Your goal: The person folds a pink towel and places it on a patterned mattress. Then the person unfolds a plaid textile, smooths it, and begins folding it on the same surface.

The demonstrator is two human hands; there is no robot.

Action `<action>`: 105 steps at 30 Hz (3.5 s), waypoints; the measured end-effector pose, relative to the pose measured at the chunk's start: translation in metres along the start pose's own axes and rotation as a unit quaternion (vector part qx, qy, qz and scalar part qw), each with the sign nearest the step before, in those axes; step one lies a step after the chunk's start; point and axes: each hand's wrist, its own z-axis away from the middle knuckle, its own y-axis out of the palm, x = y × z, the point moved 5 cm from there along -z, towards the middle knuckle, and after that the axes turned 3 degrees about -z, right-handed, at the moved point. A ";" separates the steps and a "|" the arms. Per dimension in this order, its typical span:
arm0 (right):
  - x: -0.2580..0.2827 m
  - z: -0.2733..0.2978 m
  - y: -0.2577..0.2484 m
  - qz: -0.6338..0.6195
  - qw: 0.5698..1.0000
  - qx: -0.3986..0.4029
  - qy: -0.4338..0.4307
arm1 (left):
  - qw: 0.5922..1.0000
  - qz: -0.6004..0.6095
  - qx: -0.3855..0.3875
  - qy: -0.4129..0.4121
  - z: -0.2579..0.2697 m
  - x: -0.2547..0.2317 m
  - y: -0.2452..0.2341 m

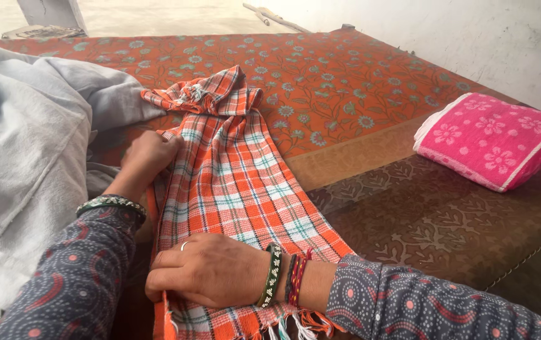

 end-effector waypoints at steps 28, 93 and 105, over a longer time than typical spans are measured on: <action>-0.136 0.076 -0.022 0.142 0.915 0.190 0.328 | 0.886 -0.169 -0.021 0.432 0.139 -0.023 0.028; -0.067 0.126 -0.047 0.032 0.990 0.108 0.086 | 0.847 -0.005 0.253 0.468 0.185 0.058 0.005; -0.057 0.149 -0.076 0.079 0.970 0.192 0.127 | 0.872 -0.094 0.236 0.418 0.220 0.028 -0.009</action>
